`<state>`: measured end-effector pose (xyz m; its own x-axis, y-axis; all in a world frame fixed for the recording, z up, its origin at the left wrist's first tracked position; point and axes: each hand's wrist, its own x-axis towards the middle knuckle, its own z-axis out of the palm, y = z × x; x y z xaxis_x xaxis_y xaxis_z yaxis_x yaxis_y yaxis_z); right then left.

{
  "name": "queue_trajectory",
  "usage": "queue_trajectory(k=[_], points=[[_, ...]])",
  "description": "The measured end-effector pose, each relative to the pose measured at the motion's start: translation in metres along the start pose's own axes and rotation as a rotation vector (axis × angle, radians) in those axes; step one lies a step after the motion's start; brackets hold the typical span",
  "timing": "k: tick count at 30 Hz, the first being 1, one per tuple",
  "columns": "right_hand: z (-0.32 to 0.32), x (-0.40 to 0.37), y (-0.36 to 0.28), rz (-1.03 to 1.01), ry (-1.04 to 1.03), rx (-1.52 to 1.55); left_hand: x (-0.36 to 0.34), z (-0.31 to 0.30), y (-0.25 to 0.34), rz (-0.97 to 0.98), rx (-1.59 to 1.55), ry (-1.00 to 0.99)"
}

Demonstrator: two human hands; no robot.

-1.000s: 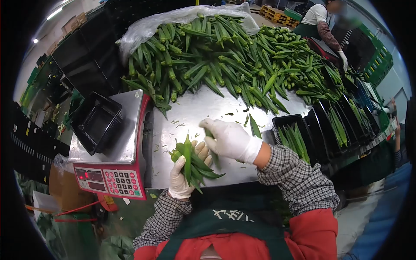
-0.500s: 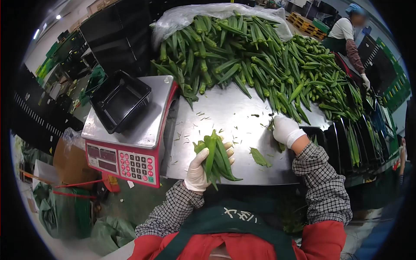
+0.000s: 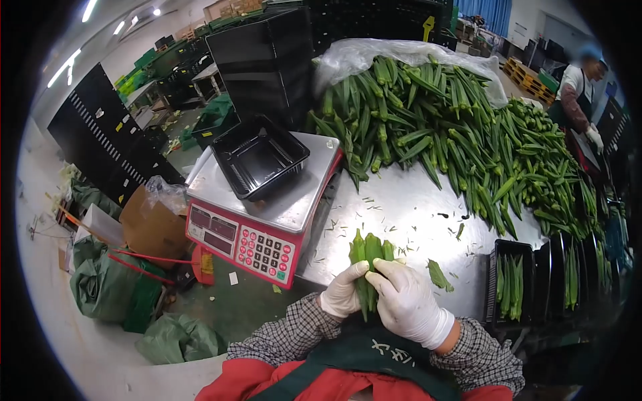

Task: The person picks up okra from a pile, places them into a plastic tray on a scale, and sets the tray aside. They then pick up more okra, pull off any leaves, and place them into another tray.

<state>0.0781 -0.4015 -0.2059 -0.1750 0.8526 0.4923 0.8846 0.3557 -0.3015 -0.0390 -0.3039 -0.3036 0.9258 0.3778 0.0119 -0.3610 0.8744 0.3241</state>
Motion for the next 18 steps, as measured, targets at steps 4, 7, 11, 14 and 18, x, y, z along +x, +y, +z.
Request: queue_trajectory(k=[4, 7, 11, 14, 18], points=[[-0.006, 0.001, -0.009, -0.04, 0.082, 0.074, -0.014, 0.043, 0.011, 0.09, -0.065, 0.056], [-0.013, 0.003, -0.012, -0.089, 0.191, 0.219, -0.02, 0.082, 0.023, 0.313, 0.188, 0.074], [-0.019, -0.011, 0.0, 0.003, 0.251, 0.209, -0.038, 0.119, 0.099, 0.605, 0.818, 0.023], [-0.018, -0.037, 0.015, 0.108, 0.244, 0.121, -0.016, 0.14, 0.167, 1.208, 1.251, 0.056], [-0.015, -0.079, 0.033, 0.243, 0.221, 0.053, -0.009, 0.139, 0.26, 1.095, 2.478, 0.149]])
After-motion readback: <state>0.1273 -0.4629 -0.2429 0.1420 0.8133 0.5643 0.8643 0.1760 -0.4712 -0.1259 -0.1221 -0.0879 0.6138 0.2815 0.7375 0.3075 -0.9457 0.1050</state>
